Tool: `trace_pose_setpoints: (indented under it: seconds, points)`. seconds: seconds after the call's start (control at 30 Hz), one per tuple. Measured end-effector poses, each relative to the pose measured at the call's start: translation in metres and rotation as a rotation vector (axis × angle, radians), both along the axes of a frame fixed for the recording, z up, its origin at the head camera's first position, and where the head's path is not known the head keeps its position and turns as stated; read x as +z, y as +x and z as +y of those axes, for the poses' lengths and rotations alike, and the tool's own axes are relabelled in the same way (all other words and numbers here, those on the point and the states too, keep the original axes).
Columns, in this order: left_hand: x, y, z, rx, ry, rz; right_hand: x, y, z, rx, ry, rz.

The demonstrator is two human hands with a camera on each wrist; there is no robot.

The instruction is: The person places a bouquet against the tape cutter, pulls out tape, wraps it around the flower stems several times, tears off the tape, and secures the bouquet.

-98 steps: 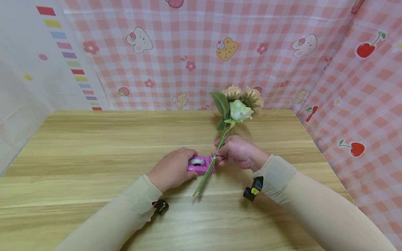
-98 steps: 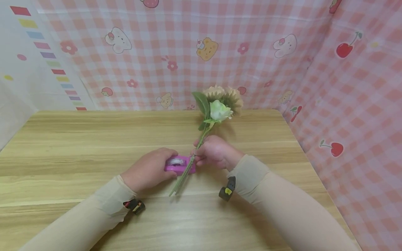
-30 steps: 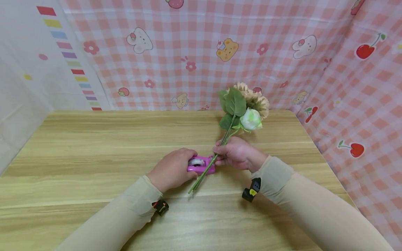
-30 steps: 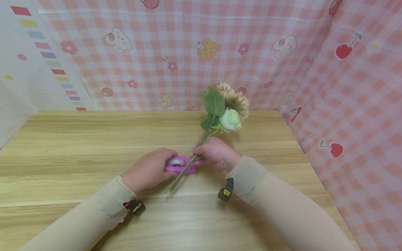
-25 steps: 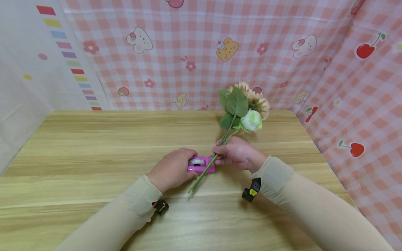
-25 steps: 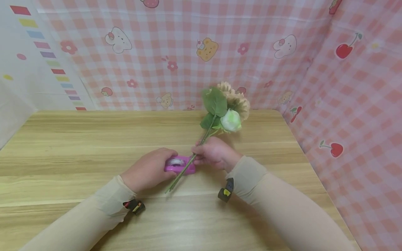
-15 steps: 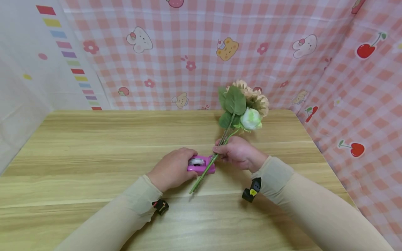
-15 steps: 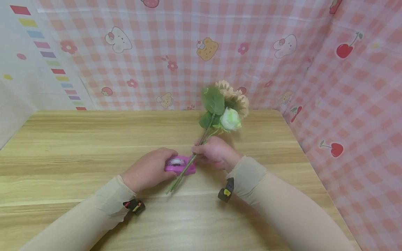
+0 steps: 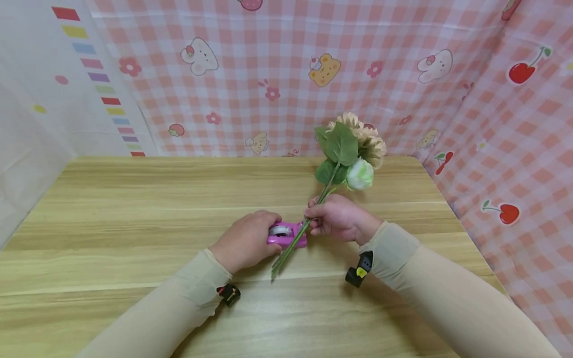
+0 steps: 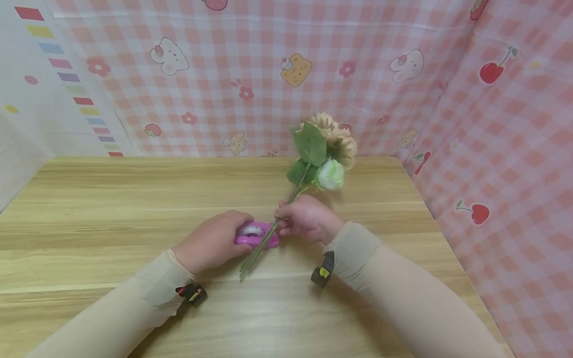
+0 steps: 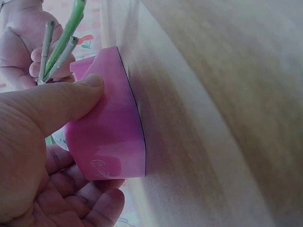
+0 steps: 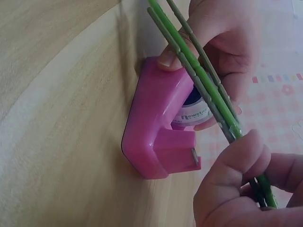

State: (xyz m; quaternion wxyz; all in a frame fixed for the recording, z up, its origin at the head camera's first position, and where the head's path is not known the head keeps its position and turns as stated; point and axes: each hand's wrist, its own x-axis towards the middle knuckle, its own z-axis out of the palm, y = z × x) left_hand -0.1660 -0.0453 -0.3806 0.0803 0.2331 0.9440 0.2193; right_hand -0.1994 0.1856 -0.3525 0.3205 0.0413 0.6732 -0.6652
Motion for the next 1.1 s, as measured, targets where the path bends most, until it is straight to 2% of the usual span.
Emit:
trace_pose_setpoints:
  seconds: [0.53,0.93,1.1]
  points:
    - [-0.001,0.001,0.000,0.001,-0.014,0.018,-0.003,0.001,-0.004,-0.043,-0.054,-0.020]
    - [-0.001,0.001,0.000,-0.012,-0.007,0.029,-0.009,0.002,-0.008,-0.084,-0.082,0.010]
    - [-0.001,0.001,0.000,-0.010,-0.006,0.027,-0.010,0.003,-0.012,-0.120,-0.062,0.016]
